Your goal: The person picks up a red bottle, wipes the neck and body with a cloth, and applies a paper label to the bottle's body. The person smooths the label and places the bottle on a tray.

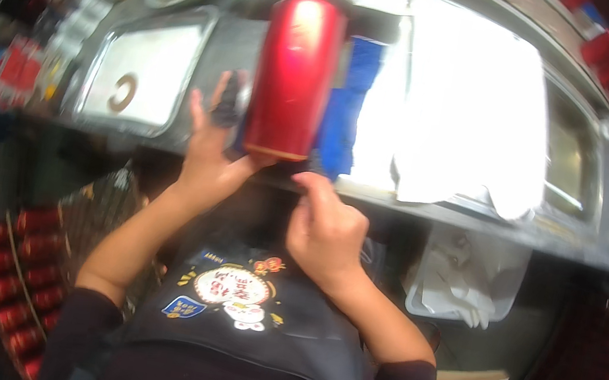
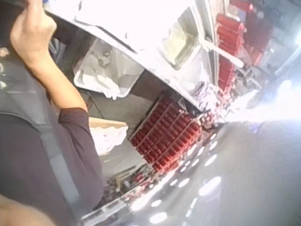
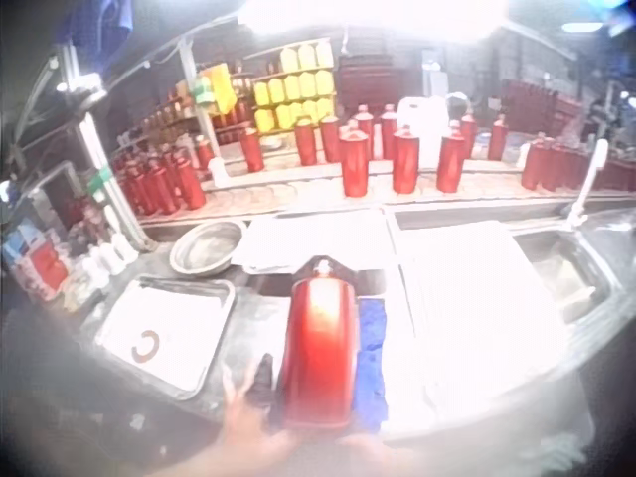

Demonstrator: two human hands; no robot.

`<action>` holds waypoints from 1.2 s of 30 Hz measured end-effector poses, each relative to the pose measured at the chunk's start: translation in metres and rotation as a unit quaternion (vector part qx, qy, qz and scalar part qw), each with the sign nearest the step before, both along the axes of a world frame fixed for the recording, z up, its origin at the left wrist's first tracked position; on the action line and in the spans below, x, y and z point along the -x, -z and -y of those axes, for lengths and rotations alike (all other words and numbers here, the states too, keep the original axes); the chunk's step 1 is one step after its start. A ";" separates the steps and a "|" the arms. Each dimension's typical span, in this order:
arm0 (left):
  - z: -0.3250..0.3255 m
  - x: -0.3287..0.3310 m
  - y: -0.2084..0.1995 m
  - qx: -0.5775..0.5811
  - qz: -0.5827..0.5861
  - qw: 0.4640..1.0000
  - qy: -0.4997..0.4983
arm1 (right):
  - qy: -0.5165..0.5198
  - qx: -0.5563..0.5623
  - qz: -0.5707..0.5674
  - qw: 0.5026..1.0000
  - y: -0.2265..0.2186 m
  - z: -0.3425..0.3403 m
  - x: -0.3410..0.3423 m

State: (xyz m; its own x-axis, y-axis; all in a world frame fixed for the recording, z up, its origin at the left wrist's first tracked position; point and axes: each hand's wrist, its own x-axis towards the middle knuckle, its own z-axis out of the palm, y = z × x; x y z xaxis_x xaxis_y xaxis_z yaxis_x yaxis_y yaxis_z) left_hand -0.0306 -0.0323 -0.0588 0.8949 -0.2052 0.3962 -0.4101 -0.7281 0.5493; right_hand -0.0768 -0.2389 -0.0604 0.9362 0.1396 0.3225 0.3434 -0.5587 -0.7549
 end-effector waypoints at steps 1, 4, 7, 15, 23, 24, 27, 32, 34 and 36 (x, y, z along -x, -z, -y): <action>0.004 -0.003 -0.002 0.052 0.018 0.998 0.000 | -0.020 -0.010 0.035 0.999 -0.001 0.002 0.001; 0.017 -0.009 -0.004 0.013 0.051 0.998 0.045 | -0.036 0.015 0.106 0.994 -0.007 0.008 -0.001; 0.024 -0.013 -0.005 -0.003 0.081 0.994 0.069 | -0.050 0.043 0.165 0.984 -0.018 0.005 -0.010; 0.020 -0.012 -0.003 0.029 0.047 0.994 0.097 | -0.086 -0.130 0.066 0.986 -0.048 0.023 -0.020; 0.021 -0.008 -0.007 0.072 0.035 0.992 0.095 | 0.283 0.327 -0.210 0.877 -0.012 0.200 -0.091; 0.022 -0.008 -0.008 0.070 0.037 0.992 0.095 | 0.265 0.316 -0.219 0.884 -0.011 0.207 -0.099; 0.023 -0.007 -0.011 0.056 0.025 0.993 0.097 | 0.254 0.295 -0.251 0.886 -0.016 0.212 -0.115; 0.019 -0.004 -0.014 0.048 0.011 0.994 0.097 | 0.230 0.299 -0.222 0.899 -0.027 0.222 -0.127; 0.018 -0.004 -0.014 0.044 0.005 0.994 0.102 | 0.262 0.254 -0.200 0.909 -0.024 0.251 -0.132; 0.018 -0.005 -0.014 0.045 0.013 0.993 0.108 | 0.298 0.167 -0.169 0.925 -0.017 0.300 -0.142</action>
State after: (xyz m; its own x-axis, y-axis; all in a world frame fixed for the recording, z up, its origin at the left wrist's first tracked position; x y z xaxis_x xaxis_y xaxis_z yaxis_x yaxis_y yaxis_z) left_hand -0.0258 -0.0504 -0.0450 0.8229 -0.3538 0.4445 -0.5665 -0.5700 0.5951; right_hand 0.0652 -0.5392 -0.0437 0.9185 -0.3944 0.0300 -0.3241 -0.7940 -0.5143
